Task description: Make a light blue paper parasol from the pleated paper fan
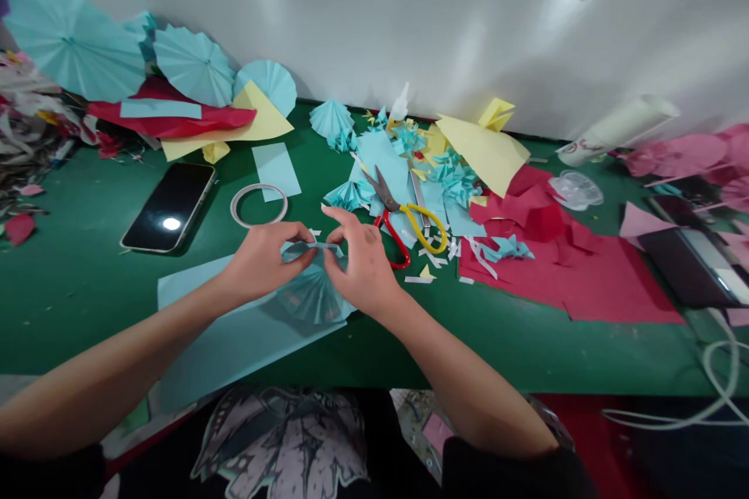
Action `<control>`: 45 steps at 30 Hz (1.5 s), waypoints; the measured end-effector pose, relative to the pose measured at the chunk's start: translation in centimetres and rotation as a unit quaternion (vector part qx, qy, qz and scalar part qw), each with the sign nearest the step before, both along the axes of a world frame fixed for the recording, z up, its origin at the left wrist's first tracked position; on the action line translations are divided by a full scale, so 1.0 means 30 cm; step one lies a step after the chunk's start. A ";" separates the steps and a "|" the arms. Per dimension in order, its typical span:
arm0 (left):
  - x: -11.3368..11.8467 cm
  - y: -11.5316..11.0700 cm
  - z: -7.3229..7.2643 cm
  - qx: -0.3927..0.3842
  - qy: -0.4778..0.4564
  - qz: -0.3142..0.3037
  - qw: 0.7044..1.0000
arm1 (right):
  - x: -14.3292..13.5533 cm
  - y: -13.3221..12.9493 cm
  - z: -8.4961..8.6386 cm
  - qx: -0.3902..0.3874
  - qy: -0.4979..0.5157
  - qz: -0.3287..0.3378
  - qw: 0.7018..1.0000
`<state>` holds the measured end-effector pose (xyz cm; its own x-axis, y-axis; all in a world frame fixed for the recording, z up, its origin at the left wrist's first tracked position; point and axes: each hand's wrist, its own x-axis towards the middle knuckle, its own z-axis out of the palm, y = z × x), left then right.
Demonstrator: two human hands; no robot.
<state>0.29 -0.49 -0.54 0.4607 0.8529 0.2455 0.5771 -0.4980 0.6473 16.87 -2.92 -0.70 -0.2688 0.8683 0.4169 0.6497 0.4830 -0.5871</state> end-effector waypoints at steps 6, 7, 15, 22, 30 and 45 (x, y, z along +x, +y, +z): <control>0.006 -0.001 -0.013 0.050 0.015 -0.006 0.999 | -0.001 0.000 -0.008 0.047 -0.025 -0.006 0.999; 0.006 -0.003 -0.014 0.054 0.016 -0.008 0.998 | 0.000 0.000 -0.010 0.050 -0.025 -0.006 0.998; 0.008 -0.011 -0.014 0.044 0.000 -0.008 0.999 | -0.001 -0.002 -0.015 0.050 -0.015 0.008 0.999; 0.005 -0.004 -0.001 -0.002 -0.031 0.020 0.999 | -0.001 -0.004 0.005 0.008 0.005 0.002 1.000; 0.007 -0.003 0.003 -0.032 -0.054 0.017 0.998 | -0.001 -0.002 0.005 -0.007 0.002 0.003 1.000; 0.005 -0.001 -0.009 -0.010 -0.014 -0.017 1.000 | 0.001 -0.001 -0.001 0.014 -0.008 0.005 1.000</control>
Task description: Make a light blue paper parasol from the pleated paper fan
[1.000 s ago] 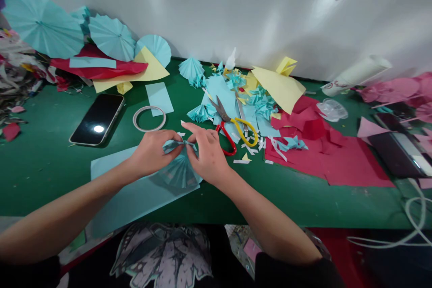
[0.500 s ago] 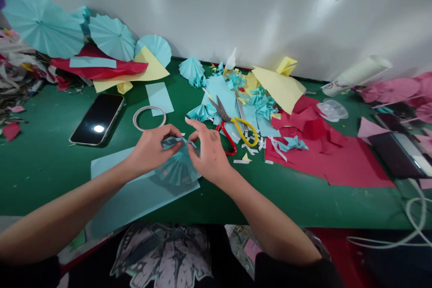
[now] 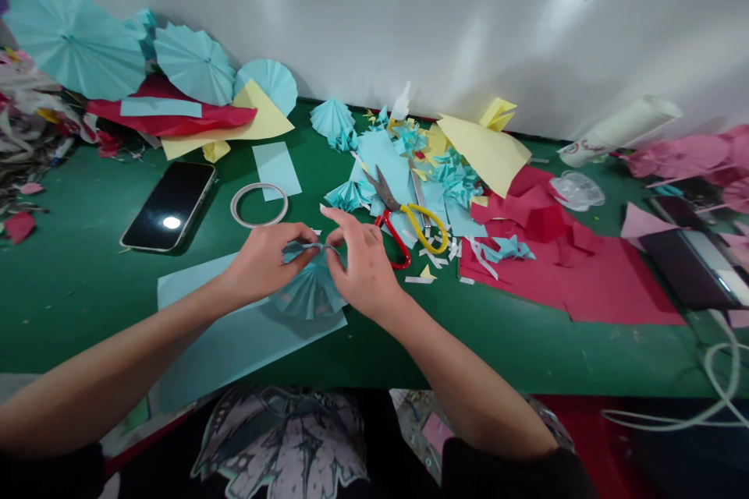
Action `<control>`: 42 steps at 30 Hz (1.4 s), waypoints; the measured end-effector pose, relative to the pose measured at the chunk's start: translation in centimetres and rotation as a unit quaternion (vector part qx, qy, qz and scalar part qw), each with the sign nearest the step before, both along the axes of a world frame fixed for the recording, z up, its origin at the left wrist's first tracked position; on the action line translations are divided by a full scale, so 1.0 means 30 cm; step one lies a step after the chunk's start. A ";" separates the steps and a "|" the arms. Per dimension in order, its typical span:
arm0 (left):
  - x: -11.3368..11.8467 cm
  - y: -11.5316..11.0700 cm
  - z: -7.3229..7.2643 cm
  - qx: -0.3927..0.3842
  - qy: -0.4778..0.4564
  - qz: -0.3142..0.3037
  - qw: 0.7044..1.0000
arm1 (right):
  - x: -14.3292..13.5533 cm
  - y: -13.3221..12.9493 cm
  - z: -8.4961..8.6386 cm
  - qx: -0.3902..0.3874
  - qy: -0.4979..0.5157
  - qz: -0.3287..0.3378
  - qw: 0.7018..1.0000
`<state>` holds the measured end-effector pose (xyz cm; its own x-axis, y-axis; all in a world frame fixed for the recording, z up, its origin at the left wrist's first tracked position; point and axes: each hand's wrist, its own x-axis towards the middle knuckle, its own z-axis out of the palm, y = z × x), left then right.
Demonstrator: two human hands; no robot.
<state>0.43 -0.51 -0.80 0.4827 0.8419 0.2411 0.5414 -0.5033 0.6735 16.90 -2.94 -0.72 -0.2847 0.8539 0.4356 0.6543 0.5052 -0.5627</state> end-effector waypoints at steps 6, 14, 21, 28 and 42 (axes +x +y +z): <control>-0.001 -0.001 0.003 -0.011 0.012 -0.008 1.000 | -0.002 -0.003 -0.003 0.007 0.007 0.012 1.000; 0.003 0.001 0.004 -0.007 -0.002 0.003 1.000 | 0.000 0.002 -0.001 0.020 0.021 -0.003 1.000; -0.006 0.005 0.001 -0.050 -0.012 0.014 0.999 | 0.013 0.011 0.034 0.111 0.034 -0.049 0.992; -0.009 0.004 0.002 -0.044 -0.001 0.023 0.999 | 0.013 0.009 0.019 0.096 0.038 0.012 0.995; -0.010 0.003 0.004 -0.039 0.003 0.012 0.999 | 0.014 0.002 0.004 -0.017 0.010 -0.001 1.000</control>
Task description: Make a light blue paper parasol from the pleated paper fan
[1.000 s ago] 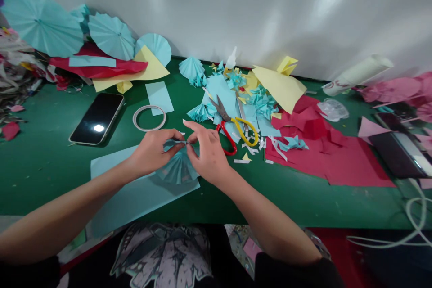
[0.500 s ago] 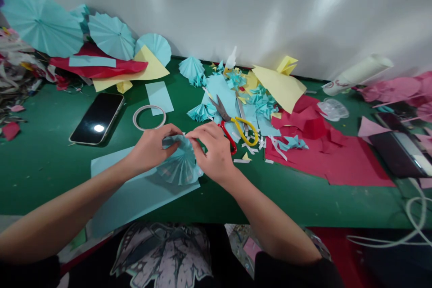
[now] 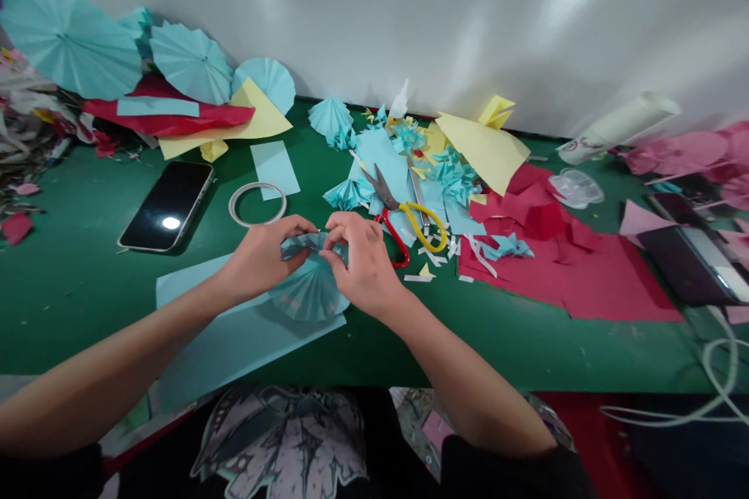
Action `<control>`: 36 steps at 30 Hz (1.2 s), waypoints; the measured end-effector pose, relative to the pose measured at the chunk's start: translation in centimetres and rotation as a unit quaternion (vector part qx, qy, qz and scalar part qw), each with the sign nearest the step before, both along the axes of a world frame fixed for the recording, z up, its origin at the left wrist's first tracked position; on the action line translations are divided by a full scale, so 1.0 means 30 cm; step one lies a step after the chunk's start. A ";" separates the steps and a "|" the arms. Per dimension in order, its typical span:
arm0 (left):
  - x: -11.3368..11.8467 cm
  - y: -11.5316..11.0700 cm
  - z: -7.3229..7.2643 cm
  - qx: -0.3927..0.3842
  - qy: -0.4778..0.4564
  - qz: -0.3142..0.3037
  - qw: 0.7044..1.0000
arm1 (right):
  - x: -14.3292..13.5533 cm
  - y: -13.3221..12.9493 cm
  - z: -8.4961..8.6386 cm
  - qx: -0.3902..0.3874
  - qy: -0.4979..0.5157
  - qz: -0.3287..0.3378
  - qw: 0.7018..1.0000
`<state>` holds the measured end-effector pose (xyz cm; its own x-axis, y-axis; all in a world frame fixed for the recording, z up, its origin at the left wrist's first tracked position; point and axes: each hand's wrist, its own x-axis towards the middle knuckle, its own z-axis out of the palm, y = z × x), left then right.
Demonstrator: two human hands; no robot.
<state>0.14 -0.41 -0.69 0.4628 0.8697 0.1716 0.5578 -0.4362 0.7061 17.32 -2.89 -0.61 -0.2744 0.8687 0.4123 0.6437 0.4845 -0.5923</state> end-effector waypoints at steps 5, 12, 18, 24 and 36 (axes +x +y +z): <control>0.004 -0.004 0.003 0.008 -0.005 -0.010 1.000 | 0.001 0.002 -0.009 0.017 -0.021 -0.010 1.000; 0.010 -0.007 0.006 0.015 -0.003 -0.010 1.000 | -0.003 0.001 -0.007 0.024 -0.038 -0.019 0.999; 0.012 -0.009 0.001 0.026 -0.011 -0.009 1.000 | -0.008 -0.005 -0.002 0.028 -0.042 -0.030 0.998; 0.016 -0.014 -0.003 0.043 -0.021 -0.001 0.999 | -0.013 -0.009 -0.002 0.032 -0.044 -0.043 0.998; 0.008 -0.008 -0.010 0.066 -0.031 0.034 0.997 | -0.021 -0.013 0.026 -0.017 0.038 -0.112 0.993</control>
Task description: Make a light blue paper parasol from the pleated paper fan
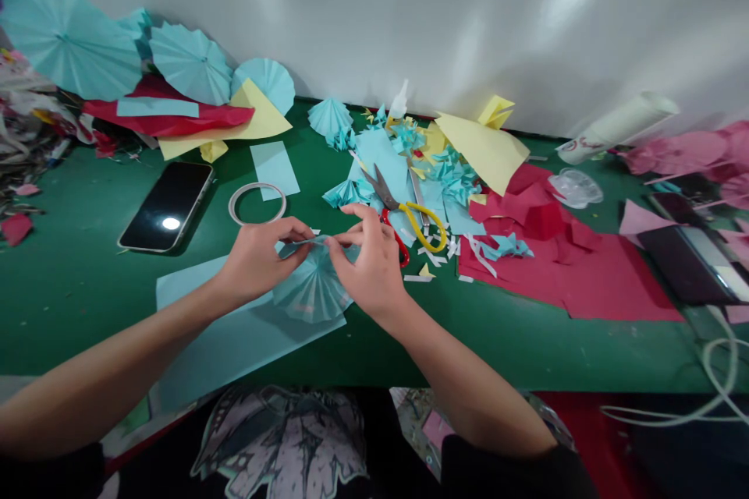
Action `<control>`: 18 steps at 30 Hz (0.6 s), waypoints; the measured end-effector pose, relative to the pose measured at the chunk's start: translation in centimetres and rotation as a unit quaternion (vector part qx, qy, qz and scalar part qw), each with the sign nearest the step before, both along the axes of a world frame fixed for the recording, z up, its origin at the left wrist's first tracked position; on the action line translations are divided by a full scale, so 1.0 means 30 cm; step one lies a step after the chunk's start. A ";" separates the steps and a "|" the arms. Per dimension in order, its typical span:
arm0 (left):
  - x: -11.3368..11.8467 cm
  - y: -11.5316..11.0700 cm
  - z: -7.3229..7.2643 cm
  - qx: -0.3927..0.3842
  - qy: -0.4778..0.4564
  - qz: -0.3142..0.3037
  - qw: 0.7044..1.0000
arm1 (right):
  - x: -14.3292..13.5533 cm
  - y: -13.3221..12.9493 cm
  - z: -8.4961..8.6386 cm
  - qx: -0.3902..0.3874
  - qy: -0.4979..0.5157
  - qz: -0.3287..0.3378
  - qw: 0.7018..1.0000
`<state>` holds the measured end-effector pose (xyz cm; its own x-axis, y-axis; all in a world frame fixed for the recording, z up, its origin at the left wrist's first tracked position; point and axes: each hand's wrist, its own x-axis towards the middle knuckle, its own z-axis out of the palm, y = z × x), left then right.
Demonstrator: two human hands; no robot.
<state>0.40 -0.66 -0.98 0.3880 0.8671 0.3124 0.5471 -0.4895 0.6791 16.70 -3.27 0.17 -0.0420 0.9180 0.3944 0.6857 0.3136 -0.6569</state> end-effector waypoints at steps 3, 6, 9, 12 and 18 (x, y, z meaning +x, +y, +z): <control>0.000 -0.002 0.002 0.000 -0.010 -0.001 1.000 | 0.000 0.000 0.004 -0.011 0.017 0.000 1.000; -0.001 -0.002 0.002 -0.002 -0.009 0.001 1.000 | 0.001 0.000 0.005 0.004 0.008 -0.012 1.000; -0.004 0.001 0.000 -0.003 -0.003 0.011 1.000 | 0.006 0.001 0.006 0.060 -0.016 -0.038 0.997; -0.006 0.004 0.000 0.001 -0.002 0.015 1.000 | 0.011 0.004 0.002 0.081 -0.044 -0.021 0.996; 0.000 0.000 0.011 0.008 -0.003 -0.019 1.000 | 0.012 0.015 -0.029 0.058 -0.145 0.033 0.987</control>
